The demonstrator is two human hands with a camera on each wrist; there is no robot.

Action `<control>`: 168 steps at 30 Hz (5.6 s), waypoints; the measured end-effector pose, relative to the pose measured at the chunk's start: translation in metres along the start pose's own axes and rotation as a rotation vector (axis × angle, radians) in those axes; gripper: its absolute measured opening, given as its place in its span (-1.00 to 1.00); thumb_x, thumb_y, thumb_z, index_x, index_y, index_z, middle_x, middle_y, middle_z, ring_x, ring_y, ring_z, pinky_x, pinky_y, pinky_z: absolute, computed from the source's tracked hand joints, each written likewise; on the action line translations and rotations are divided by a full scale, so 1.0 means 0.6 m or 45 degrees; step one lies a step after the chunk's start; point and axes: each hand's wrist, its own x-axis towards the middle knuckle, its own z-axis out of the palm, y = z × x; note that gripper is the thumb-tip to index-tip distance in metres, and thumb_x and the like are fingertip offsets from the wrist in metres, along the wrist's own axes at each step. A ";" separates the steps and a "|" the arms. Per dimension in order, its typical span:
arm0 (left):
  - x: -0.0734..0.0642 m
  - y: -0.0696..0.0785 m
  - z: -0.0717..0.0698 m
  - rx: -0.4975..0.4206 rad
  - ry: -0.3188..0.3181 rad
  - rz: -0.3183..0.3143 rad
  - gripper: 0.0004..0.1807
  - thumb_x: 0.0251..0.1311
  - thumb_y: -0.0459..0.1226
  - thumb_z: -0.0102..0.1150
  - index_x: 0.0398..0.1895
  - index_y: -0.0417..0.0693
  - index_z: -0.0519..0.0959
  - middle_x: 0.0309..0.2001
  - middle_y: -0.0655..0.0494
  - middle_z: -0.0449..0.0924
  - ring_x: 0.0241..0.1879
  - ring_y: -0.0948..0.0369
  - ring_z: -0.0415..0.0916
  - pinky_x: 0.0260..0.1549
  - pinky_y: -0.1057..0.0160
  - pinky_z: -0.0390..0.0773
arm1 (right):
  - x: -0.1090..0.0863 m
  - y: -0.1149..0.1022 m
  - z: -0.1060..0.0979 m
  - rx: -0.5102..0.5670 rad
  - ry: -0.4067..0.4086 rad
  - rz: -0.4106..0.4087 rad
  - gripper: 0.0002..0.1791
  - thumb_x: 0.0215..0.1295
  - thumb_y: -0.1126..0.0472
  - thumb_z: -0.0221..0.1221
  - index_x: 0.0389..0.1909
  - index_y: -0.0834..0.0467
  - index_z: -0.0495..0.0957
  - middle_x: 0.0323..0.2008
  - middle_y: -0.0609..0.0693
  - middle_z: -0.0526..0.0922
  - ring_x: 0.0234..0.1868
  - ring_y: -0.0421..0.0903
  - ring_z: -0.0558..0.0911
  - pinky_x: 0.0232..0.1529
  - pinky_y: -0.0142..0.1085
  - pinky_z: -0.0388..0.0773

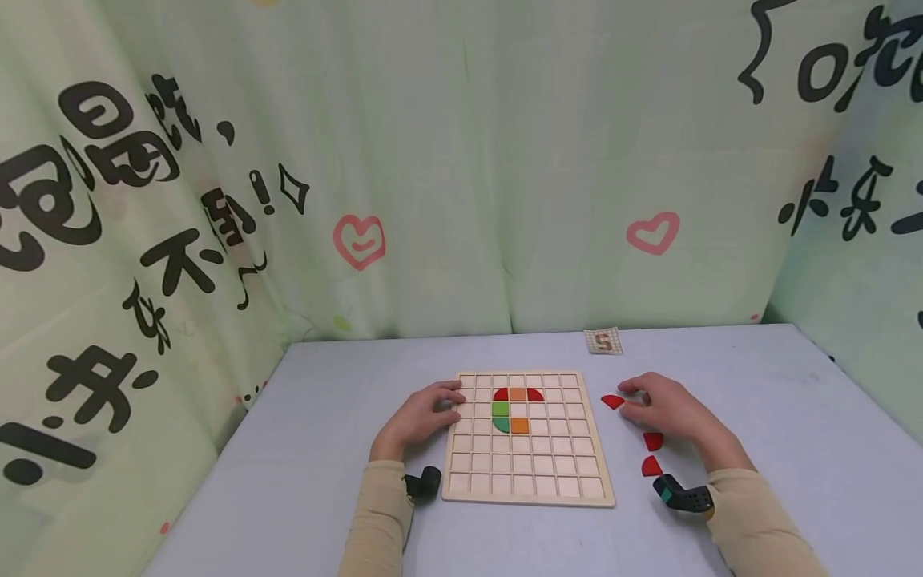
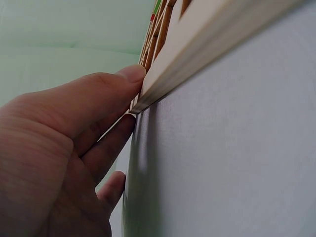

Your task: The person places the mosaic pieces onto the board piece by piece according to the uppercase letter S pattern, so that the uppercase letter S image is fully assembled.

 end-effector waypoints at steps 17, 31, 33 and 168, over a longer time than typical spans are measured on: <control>0.002 -0.003 0.001 -0.002 -0.002 -0.004 -0.71 0.26 -0.27 0.24 0.04 -0.08 0.64 0.37 0.12 0.36 0.43 0.04 0.16 0.39 0.00 0.19 | 0.005 -0.009 0.014 -0.046 0.030 -0.055 -0.58 0.18 0.18 0.31 0.03 0.31 0.60 -0.13 0.18 0.57 -0.24 0.00 0.46 -0.34 -0.26 0.54; 0.000 0.000 0.000 0.000 -0.001 0.007 -0.71 0.26 -0.29 0.23 0.04 -0.10 0.63 0.37 0.09 0.36 0.43 0.02 0.16 0.38 -0.01 0.19 | 0.006 -0.017 0.020 -0.024 0.008 -0.108 -0.68 0.17 0.22 0.34 -0.07 0.25 0.63 -0.21 0.05 0.57 -0.29 -0.06 0.44 -0.37 -0.28 0.50; -0.001 0.000 -0.001 0.000 0.000 0.008 -0.71 0.26 -0.29 0.23 0.04 -0.11 0.63 0.37 0.08 0.36 0.43 0.02 0.16 0.39 -0.01 0.18 | 0.006 -0.016 0.021 -0.026 0.007 -0.118 -0.69 0.17 0.21 0.34 -0.07 0.23 0.64 -0.21 0.04 0.57 -0.29 -0.07 0.44 -0.36 -0.28 0.49; 0.000 0.004 -0.001 -0.024 0.007 -0.019 -0.73 0.26 -0.29 0.24 0.02 -0.07 0.64 0.37 0.10 0.36 0.43 0.03 0.15 0.39 0.00 0.18 | 0.030 -0.118 0.031 0.038 -0.056 -0.230 -0.76 0.23 0.19 0.31 -0.16 0.24 0.59 -0.35 -0.08 0.57 -0.30 -0.12 0.51 -0.23 -0.24 0.55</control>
